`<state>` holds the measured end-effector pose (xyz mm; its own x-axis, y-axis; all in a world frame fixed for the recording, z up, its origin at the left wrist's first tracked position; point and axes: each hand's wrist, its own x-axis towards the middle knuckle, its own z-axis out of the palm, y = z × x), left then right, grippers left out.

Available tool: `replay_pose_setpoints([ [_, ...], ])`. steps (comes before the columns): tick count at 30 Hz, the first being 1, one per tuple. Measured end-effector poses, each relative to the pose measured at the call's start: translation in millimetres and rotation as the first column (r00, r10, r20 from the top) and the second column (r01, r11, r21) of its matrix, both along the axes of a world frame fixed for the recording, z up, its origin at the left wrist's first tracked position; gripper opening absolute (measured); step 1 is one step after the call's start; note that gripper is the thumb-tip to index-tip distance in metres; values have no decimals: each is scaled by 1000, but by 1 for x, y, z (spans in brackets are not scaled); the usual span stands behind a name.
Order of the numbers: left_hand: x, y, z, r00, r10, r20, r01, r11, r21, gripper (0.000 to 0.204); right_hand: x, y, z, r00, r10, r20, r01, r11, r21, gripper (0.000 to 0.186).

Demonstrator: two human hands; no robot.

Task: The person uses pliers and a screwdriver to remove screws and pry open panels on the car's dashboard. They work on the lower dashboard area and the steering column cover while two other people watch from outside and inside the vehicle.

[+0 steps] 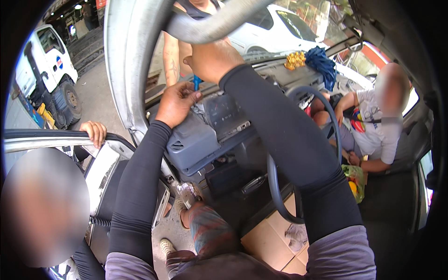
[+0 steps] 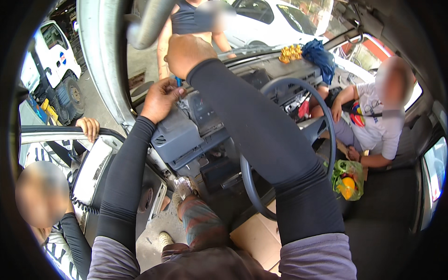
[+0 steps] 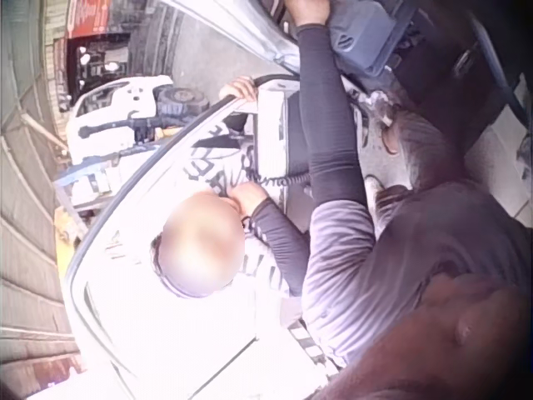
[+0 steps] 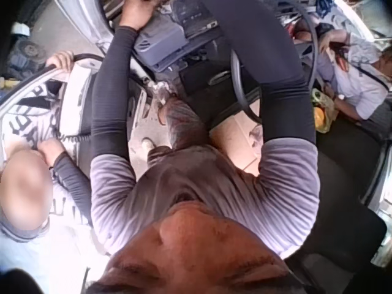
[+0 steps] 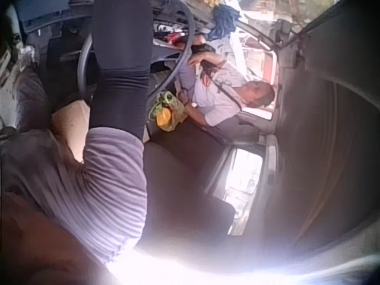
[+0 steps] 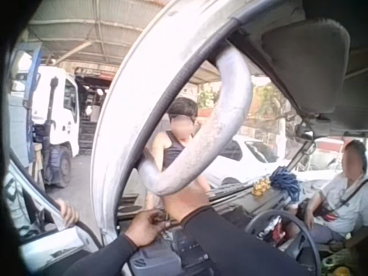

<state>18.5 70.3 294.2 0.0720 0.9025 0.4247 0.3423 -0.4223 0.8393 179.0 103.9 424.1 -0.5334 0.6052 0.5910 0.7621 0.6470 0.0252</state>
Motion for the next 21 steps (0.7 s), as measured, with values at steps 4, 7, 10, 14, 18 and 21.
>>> replay_pose_setpoints([
  [4,5,-3,-1,971,-131,201,133,991,3,19,9,-3,22,962,263,-70,-270,888,-373,25],
  [7,-1,3,-7,974,-118,194,114,993,29,16,5,-18,13,986,163,44,-155,977,-146,37],
  [10,-13,12,-8,972,172,-161,-160,983,85,16,-8,-16,7,996,31,79,-28,999,-28,50],
  [14,-2,2,2,992,72,-102,-67,996,51,18,1,3,11,991,124,41,-118,986,-121,36],
  [18,-6,8,-3,993,-117,25,118,992,-37,23,10,9,10,978,201,-52,-207,950,-233,33],
  [21,-9,10,-4,999,-45,9,46,997,-57,20,2,-8,1,996,91,-15,-92,991,-93,36],
])
